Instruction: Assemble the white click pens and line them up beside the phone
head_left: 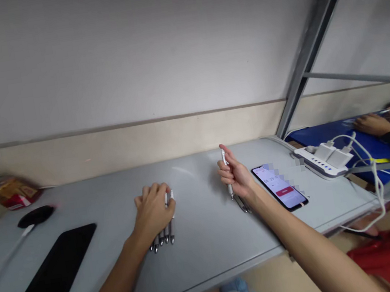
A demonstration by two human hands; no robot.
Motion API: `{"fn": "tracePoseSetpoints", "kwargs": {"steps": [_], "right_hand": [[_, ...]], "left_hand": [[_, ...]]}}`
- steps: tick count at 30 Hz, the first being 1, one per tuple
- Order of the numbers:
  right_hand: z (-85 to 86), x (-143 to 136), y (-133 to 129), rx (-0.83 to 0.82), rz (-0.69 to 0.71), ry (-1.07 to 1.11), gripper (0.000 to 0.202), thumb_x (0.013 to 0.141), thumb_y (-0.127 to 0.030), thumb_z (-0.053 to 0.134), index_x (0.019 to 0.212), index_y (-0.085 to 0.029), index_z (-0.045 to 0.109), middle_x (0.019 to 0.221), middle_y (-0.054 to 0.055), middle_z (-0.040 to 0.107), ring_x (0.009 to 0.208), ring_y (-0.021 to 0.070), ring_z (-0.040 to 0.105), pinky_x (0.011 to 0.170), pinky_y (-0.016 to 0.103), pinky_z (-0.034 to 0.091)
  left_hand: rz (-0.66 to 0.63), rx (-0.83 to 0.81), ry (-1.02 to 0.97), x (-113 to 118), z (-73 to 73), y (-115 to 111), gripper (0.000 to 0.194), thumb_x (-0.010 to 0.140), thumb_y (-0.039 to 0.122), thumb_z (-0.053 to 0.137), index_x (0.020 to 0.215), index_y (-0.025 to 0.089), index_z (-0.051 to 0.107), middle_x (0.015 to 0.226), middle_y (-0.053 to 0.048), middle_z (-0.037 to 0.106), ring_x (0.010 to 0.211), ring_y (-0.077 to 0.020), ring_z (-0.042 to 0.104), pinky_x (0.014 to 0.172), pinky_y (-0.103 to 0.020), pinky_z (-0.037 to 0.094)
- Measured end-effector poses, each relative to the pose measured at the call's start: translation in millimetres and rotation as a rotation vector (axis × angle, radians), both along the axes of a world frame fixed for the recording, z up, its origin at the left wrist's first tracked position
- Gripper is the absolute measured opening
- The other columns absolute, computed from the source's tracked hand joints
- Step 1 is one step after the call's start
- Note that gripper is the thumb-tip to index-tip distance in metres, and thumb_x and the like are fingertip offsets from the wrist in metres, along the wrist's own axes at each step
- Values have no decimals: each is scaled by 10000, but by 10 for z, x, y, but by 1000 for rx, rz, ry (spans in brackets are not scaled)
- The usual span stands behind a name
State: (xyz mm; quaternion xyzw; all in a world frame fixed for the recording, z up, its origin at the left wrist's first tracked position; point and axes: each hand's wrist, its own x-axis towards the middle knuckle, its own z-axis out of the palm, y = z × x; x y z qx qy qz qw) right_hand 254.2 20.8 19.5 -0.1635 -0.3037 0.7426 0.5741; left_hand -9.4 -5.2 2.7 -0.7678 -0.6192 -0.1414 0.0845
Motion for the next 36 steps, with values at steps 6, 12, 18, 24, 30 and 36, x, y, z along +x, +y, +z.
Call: {"fn": "tracePoseSetpoints", "kwargs": {"steps": [6, 12, 18, 24, 30, 36], "right_hand": [[12, -7, -8, 11, 9, -48, 266, 908, -311, 582, 1152, -349, 480, 594, -87, 290, 421, 54, 163, 384, 162, 84], [2, -27, -10, 7, 0, -81, 248, 890, -323, 604, 1104, -327, 479, 583, -93, 274, 416, 55, 162, 374, 165, 81], [-3, -18, 8, -6, -12, -101, 215, 861, -362, 628, 1009, -288, 491, 572, -95, 304, 411, 52, 176, 368, 162, 105], [71, 65, 46, 27, -139, -381, 355, 816, -397, 598, 1147, -288, 530, 650, -61, 486, 452, 70, 368, 393, 166, 255], [-54, 262, 152, 144, -609, -1381, 237, 792, -276, 543, 997, -216, 644, 674, -13, 579, 580, 123, 532, 555, 230, 398], [-99, 338, 163, -26, -462, -1937, 266, 748, -271, 601, 977, -181, 701, 866, 104, 713, 833, 216, 648, 671, 267, 421]], "left_hand": [[-24, -1, -30, 26, -24, -12, 185, 861, 349, 470, 971, 234, 564, 1028, -73, 618, 1011, -286, 480, 781, -396, 331], [-22, -38, -65, 55, 14, -43, 210, 877, 382, 461, 970, 227, 566, 1039, -73, 628, 1002, -274, 469, 789, -408, 320], [-71, -46, -94, 59, 58, -85, 235, 900, 406, 436, 957, 219, 566, 1052, -77, 629, 985, -265, 478, 776, -397, 319], [-73, -64, -109, 60, 34, -67, 214, 878, 406, 486, 955, 226, 574, 1056, -74, 631, 1017, -278, 473, 789, -391, 315], [-123, -59, -103, 58, 27, -69, 192, 880, 380, 487, 965, 230, 572, 1057, -63, 631, 1025, -274, 472, 796, -393, 301], [-140, -57, -96, 42, 5, -50, 204, 890, 387, 476, 970, 233, 583, 1035, -61, 634, 1011, -271, 468, 785, -393, 292]]}}
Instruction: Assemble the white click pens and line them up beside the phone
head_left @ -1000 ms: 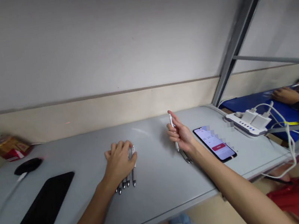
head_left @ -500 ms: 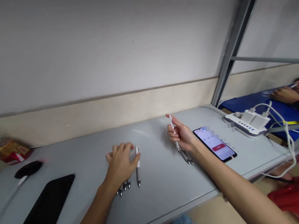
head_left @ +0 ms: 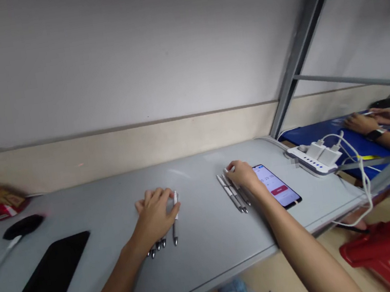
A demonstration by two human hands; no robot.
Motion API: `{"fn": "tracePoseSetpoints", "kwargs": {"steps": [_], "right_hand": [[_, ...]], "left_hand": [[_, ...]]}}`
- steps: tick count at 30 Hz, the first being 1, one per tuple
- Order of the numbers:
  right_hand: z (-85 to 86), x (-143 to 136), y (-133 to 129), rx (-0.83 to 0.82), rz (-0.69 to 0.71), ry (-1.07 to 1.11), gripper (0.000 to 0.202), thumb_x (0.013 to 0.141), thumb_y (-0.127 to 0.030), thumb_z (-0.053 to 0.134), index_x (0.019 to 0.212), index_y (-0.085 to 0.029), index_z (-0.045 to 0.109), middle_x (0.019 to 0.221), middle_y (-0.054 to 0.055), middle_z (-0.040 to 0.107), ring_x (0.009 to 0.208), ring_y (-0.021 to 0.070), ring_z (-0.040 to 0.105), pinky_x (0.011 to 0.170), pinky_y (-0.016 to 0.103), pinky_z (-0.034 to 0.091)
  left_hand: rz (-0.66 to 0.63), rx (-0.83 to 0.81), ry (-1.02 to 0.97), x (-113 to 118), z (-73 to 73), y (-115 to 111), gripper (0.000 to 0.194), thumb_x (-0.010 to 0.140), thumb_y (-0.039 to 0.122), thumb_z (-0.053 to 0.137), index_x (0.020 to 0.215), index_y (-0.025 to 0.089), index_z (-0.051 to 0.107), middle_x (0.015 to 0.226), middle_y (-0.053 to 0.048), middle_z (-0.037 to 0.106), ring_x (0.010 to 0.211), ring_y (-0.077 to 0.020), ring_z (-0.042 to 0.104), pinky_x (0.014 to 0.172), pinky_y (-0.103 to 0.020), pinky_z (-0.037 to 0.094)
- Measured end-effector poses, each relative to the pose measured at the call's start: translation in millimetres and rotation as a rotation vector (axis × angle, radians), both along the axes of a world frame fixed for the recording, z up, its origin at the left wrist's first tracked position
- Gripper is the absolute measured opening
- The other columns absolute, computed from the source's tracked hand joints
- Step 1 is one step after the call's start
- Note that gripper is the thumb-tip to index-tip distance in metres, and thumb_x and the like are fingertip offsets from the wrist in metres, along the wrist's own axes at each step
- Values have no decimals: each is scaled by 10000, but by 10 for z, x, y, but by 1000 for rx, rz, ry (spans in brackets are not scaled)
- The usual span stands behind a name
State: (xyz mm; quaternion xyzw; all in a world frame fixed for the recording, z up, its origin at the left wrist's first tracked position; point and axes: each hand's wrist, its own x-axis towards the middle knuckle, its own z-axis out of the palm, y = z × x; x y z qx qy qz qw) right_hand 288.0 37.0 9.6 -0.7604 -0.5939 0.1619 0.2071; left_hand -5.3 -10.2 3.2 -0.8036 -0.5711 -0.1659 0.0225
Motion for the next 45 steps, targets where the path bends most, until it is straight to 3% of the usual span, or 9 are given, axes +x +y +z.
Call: {"fn": "tracePoseSetpoints", "kwargs": {"steps": [3, 9, 29, 41, 45], "right_hand": [[22, -12, -17, -34, -16, -52, 263, 766, -276, 580, 972, -184, 713, 925, 124, 722, 854, 234, 661, 665, 276, 429], [8, 15, -14, -84, 30, -45, 192, 757, -234, 583, 843, -169, 742, 825, 127, 729, 714, 203, 668, 613, 257, 436], [25, 22, -26, -127, 42, 41, 220, 764, -236, 586, 914, -166, 729, 742, 100, 722, 563, 170, 636, 561, 250, 435], [45, 13, -35, -49, 36, -68, 205, 784, -315, 577, 887, -195, 708, 864, 104, 711, 766, 210, 645, 650, 275, 411], [48, -37, -56, 97, 55, -52, 201, 829, -296, 555, 918, -188, 698, 877, 100, 688, 792, 210, 618, 696, 292, 410]], "left_hand": [[-5, 4, -3, -4, -15, 9, 208, 894, 392, 472, 966, 236, 590, 1043, -59, 635, 998, -266, 471, 792, -395, 295], [6, 6, -10, 6, -22, 12, 210, 895, 387, 463, 961, 237, 595, 1030, -53, 641, 1004, -268, 467, 808, -401, 294], [-17, -43, -42, 47, 41, -29, 207, 881, 404, 485, 930, 231, 588, 937, -43, 669, 946, -254, 489, 766, -379, 266], [-53, -102, -3, 101, 56, -68, 161, 793, 276, 520, 947, 239, 548, 687, 20, 601, 833, -228, 547, 730, -354, 251], [-59, -89, -20, 117, 64, -91, 150, 778, 202, 492, 911, 232, 554, 704, 19, 596, 807, -211, 549, 755, -365, 281]]}}
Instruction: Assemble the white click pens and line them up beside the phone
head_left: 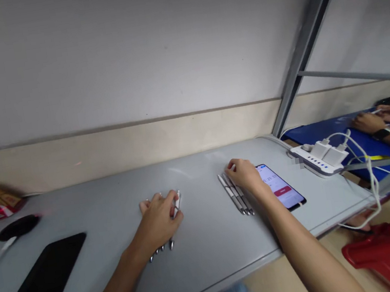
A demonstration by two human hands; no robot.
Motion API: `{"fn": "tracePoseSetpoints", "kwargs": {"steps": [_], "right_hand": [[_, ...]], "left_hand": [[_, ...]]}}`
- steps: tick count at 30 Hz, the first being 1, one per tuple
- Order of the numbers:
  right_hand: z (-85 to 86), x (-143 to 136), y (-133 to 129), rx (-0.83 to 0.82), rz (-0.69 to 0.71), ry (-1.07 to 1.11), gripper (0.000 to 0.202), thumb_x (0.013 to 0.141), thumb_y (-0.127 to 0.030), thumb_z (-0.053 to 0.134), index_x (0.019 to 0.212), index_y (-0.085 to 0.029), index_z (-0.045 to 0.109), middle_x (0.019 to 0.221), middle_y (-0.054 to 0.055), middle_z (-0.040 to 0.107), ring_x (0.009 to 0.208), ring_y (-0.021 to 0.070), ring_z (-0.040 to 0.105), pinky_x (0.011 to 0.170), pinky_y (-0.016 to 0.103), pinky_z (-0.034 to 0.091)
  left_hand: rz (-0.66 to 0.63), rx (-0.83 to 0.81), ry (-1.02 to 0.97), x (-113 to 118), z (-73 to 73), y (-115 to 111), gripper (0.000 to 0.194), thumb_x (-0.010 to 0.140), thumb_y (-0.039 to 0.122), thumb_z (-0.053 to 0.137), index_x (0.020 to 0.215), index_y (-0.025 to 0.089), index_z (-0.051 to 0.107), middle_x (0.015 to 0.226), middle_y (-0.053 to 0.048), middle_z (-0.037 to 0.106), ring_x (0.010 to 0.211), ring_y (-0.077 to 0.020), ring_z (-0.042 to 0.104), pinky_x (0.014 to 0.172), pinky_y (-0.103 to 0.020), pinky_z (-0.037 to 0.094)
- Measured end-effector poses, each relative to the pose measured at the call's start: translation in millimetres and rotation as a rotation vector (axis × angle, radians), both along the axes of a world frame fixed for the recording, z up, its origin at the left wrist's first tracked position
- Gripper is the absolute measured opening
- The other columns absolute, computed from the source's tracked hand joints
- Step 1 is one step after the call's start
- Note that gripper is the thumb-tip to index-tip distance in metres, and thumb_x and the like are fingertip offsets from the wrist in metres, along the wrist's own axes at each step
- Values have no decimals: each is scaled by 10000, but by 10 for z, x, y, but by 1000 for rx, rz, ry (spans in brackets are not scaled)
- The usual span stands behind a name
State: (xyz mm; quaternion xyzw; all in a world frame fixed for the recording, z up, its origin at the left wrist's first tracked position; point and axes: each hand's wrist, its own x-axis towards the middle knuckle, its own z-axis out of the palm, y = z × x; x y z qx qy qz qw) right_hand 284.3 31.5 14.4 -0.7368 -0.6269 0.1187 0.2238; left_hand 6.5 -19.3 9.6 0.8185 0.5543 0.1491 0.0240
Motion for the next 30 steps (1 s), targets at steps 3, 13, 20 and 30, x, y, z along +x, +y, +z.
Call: {"fn": "tracePoseSetpoints", "kwargs": {"steps": [3, 13, 20, 30], "right_hand": [[24, -128, -69, 206, 233, 109, 207, 845, -257, 578, 1015, -197, 679, 941, 82, 662, 845, 194, 594, 773, 300, 427], [17, -514, -273, 155, 850, 365, 224, 922, -348, 548, 991, -197, 699, 851, 25, 689, 722, 126, 566, 680, 236, 402], [13, -423, -207, -22, 637, 627, 468, 895, -552, 493, 696, -151, 626, 576, -32, 462, 546, 88, 370, 538, 234, 276], [31, -464, -235, -288, 652, 884, 504, 872, -606, 485, 630, -166, 528, 508, -59, 328, 469, 80, 240, 479, 261, 175]], "left_hand": [[-17, -17, -81, 26, 9, -12, 101, 791, 204, 496, 865, 227, 561, 751, 13, 615, 818, -203, 560, 788, -377, 313], [-190, -83, -404, 56, 68, -21, 161, 911, 353, 504, 925, 235, 613, 923, -2, 637, 890, -162, 589, 810, -296, 440], [-182, 106, -234, 0, -8, 52, 229, 974, 327, 399, 1030, 210, 588, 967, -36, 632, 909, -187, 562, 822, -334, 411], [-165, 217, -70, 45, -3, 50, 235, 963, 187, 319, 818, 194, 503, 757, -23, 582, 774, -198, 507, 724, -341, 349]]}}
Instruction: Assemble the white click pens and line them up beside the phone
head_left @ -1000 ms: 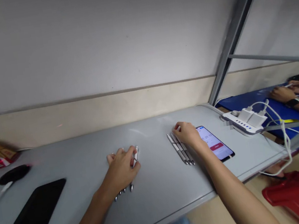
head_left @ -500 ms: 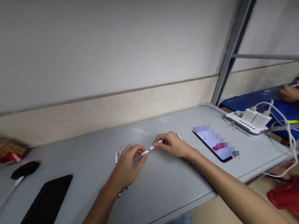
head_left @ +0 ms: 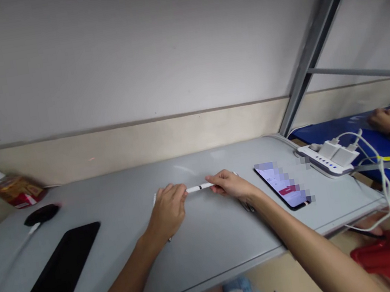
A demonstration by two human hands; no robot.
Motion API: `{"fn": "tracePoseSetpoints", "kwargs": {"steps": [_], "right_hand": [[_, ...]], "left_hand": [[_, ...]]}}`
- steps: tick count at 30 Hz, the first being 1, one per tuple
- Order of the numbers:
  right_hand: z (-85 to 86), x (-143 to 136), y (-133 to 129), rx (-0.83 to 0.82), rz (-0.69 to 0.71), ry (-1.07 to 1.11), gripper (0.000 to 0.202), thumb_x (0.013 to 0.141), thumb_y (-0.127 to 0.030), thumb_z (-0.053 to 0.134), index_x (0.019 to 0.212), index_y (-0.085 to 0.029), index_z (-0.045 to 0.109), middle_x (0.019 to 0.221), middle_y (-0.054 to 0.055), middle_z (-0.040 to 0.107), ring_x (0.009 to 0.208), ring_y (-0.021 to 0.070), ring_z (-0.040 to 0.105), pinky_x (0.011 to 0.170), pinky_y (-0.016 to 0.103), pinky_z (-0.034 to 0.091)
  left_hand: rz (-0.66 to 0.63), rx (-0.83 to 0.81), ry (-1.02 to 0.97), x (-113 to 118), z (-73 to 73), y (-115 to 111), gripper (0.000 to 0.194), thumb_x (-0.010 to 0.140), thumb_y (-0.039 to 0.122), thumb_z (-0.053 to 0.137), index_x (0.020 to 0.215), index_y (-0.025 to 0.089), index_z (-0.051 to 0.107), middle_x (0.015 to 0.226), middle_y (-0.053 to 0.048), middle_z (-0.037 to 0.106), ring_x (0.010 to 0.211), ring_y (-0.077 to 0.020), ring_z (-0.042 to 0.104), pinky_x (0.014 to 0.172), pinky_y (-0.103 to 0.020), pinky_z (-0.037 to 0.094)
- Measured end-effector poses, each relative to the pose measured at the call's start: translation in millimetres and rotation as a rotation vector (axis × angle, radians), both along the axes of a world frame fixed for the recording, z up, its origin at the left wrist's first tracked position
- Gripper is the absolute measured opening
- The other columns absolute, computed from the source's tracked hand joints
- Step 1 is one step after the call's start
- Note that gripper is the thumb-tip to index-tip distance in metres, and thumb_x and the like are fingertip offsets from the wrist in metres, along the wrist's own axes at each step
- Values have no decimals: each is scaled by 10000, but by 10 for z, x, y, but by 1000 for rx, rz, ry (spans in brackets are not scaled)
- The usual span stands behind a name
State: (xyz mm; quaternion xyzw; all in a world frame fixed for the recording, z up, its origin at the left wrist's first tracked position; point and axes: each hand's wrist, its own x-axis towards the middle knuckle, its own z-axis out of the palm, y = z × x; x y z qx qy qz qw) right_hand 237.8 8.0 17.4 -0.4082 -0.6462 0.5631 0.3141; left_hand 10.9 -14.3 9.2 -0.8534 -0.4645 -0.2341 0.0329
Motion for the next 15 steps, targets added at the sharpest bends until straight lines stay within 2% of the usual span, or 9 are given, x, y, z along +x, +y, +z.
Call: {"fn": "tracePoseSetpoints", "kwargs": {"steps": [2, 4, 7, 9, 11, 13, 15], "right_hand": [[6, -11, -11, 82, 9, -12, 494, 880, -593, 485, 626, -170, 502, 524, -60, 314, 487, 81, 238, 489, 259, 181], [16, -20, -25, 245, -5, -70, 468, 899, -551, 484, 633, -166, 509, 549, -51, 343, 519, 86, 277, 513, 253, 210], [34, -34, -47, 510, -68, -179, 381, 923, -447, 499, 690, -160, 588, 588, -34, 443, 572, 97, 360, 560, 246, 262], [38, -42, -52, 603, -108, -184, 298, 920, -400, 524, 781, -167, 648, 647, -16, 533, 602, 105, 416, 584, 242, 299], [27, -44, -42, 633, -131, -130, 223, 892, -379, 575, 903, -180, 675, 791, 15, 615, 667, 117, 484, 619, 238, 347], [3, -38, -22, 608, -167, -72, 277, 837, -385, 649, 1035, -192, 660, 929, 38, 634, 733, 128, 530, 655, 240, 385], [-26, -23, -1, 514, -196, -83, 314, 846, -434, 625, 1021, -176, 659, 847, 30, 623, 686, 128, 526, 642, 246, 393]], "left_hand": [[18, 13, -18, -7, 10, -6, 226, 923, 131, 334, 767, 197, 483, 718, -22, 563, 743, -196, 501, 708, -332, 351], [32, 8, -40, -25, 9, -3, 216, 882, 98, 350, 740, 201, 476, 699, -23, 554, 720, -194, 498, 693, -323, 355], [39, -37, -80, -55, -28, 18, 206, 866, 105, 361, 726, 208, 471, 691, -18, 550, 695, -188, 503, 670, -308, 361], [48, -82, -121, -63, -66, 36, 207, 887, 132, 355, 740, 211, 477, 694, -12, 552, 690, -182, 511, 661, -301, 365], [57, -110, -148, -61, -96, 51, 210, 913, 168, 347, 762, 212, 486, 706, -8, 555, 699, -180, 518, 673, -301, 371], [61, -110, -155, -53, -105, 59, 225, 943, 216, 337, 786, 211, 499, 720, -7, 555, 712, -180, 515, 704, -311, 376], [56, -100, -148, -46, -98, 57, 252, 968, 269, 323, 812, 210, 512, 740, -7, 559, 729, -181, 512, 734, -324, 374]]}}
